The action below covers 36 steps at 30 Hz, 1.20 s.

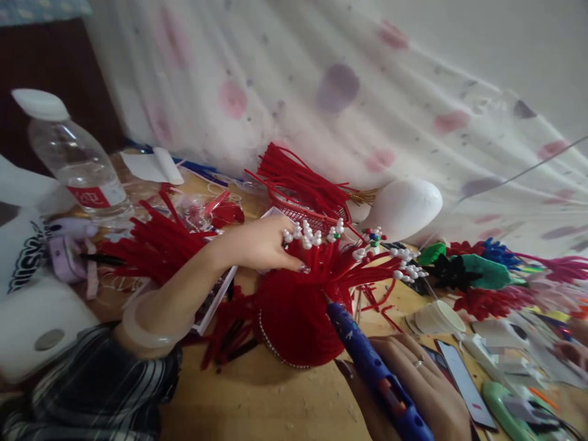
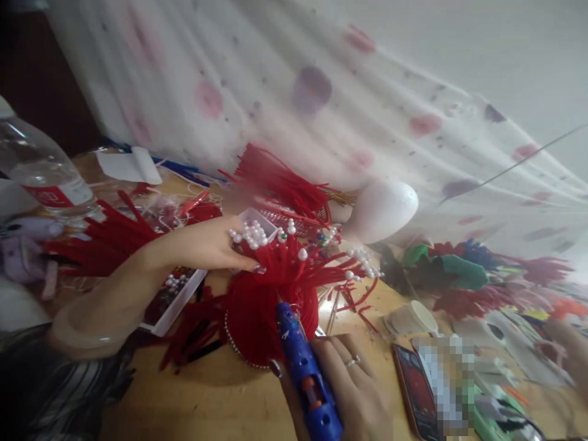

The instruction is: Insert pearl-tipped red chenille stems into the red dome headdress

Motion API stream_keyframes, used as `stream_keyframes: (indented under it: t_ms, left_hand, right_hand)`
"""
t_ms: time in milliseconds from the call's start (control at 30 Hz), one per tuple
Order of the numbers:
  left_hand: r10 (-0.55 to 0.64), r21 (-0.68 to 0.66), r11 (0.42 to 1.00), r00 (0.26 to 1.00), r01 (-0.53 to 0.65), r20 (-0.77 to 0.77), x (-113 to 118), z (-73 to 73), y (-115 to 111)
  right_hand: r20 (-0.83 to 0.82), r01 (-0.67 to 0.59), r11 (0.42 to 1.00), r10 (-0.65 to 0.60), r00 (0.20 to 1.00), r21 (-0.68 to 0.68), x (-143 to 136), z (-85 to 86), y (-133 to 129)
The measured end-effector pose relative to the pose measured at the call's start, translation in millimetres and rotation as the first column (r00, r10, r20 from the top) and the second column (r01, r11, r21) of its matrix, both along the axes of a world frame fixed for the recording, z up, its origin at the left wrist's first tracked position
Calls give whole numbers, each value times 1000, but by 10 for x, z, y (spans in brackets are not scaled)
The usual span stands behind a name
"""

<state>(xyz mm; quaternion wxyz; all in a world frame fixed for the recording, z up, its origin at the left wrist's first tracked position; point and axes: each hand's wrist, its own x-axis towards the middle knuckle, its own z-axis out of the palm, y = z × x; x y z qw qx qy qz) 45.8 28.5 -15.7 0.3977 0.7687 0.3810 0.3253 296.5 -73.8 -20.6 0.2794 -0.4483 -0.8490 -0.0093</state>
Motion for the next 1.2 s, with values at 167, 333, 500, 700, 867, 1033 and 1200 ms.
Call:
stream_keyframes:
  t_ms: [167, 333, 500, 700, 867, 1033, 1200]
  left_hand:
    - [2, 3, 1000, 1000, -2, 5, 8, -27, 13]
    - [30, 52, 998, 999, -28, -30, 3, -44, 23]
    - [41, 61, 997, 999, -39, -27, 3, -29, -3]
    - [53, 67, 997, 996, -48, -65, 18, -12, -16]
    - [44, 65, 997, 999, -42, -31, 19, -10, -18]
    - [10, 78, 997, 999, -6, -46, 12, -3, -8]
    - [7, 59, 998, 999, -5, -38, 7, -1, -5]
  right_hand:
    - [59, -29, 999, 27, 998, 29, -39, -81, 97]
    - [113, -8, 996, -1, 994, 86, -110, -128, 181]
    - [139, -17, 993, 0, 990, 120, -119, -157, 215]
    - [190, -54, 990, 29, 981, 129, -108, -123, 250]
    - [243, -103, 981, 61, 968, 163, -91, -84, 269]
    - [268, -67, 989, 30, 963, 130, -99, -95, 245]
    - [247, -65, 990, 32, 968, 126, -122, -76, 240]
